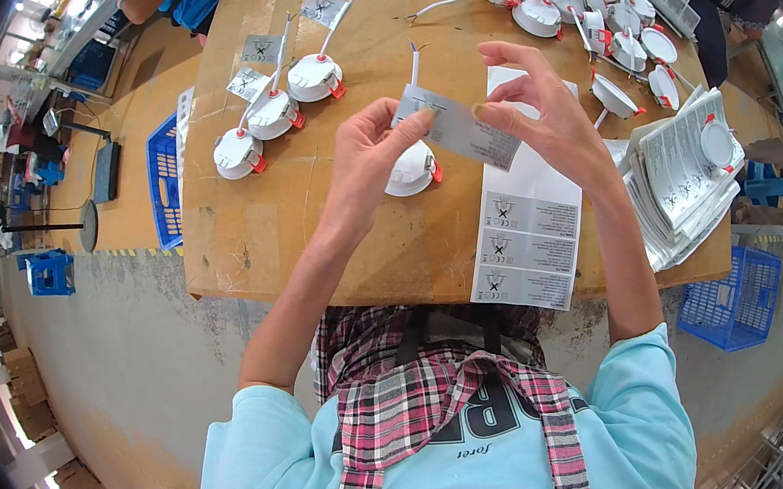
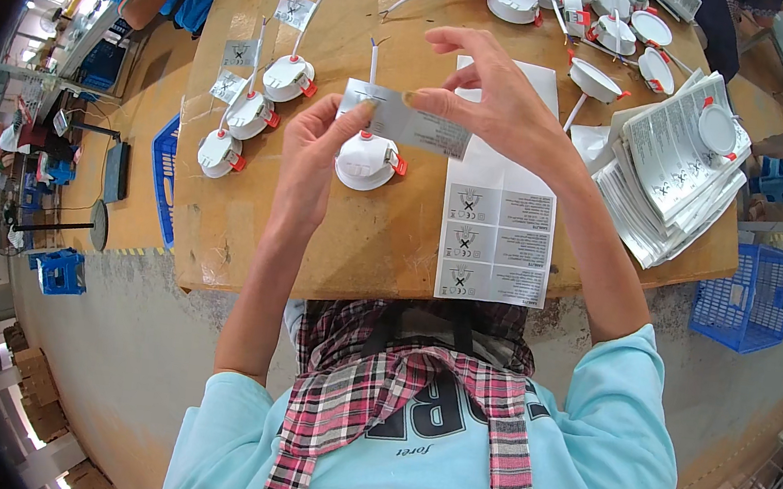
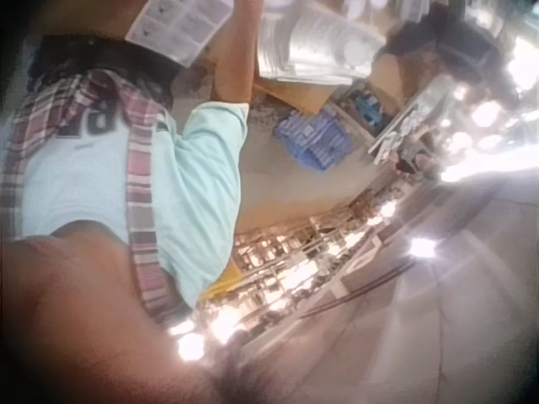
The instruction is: Apply adhesive labels to wires of small circular light components.
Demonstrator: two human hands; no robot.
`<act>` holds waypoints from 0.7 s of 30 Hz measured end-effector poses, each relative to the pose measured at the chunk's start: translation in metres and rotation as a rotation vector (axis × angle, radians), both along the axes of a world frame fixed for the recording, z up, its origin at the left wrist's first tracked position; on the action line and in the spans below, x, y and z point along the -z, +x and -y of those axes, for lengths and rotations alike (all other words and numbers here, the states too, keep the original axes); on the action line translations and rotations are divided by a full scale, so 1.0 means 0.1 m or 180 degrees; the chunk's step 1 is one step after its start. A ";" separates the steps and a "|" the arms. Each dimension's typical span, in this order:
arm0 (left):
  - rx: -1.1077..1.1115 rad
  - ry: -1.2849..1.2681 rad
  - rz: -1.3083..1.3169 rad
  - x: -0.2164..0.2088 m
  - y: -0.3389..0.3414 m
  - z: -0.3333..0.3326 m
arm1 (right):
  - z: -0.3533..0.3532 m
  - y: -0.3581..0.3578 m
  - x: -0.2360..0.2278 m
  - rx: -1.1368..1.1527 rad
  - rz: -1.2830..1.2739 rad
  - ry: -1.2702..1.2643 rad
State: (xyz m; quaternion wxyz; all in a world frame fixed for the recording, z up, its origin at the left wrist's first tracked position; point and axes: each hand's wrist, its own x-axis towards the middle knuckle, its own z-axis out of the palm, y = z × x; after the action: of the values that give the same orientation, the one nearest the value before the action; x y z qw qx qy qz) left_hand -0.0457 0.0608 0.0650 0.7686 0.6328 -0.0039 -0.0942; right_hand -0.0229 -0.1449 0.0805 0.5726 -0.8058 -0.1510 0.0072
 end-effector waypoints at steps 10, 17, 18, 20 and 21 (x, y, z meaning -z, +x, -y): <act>-0.0508 0.1689 0.0991 0.35 -0.10 -0.19 | 0.09 0.12 0.15 0.0080 -0.0478 0.0103; -0.0542 0.1256 0.0853 0.36 -0.16 -0.37 | 0.00 0.17 0.04 -0.0141 -0.0801 0.0044; -0.0583 0.0380 0.0450 0.27 -0.09 -0.39 | -0.04 0.19 0.01 -0.0244 -0.0790 0.0038; -0.0337 0.0169 0.0296 0.19 0.01 -0.42 | -0.12 0.19 -0.05 -0.0197 -0.0807 -0.0039; -0.0079 -0.0045 0.0146 0.17 0.06 -0.43 | -0.16 0.18 -0.06 -0.0139 -0.0821 -0.0116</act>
State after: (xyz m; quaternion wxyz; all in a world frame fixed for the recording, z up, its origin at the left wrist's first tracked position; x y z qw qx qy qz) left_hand -0.0401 0.1039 0.0484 0.7738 0.6293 -0.0143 -0.0701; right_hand -0.0048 -0.1289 0.0870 0.5722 -0.8050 -0.0934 0.1259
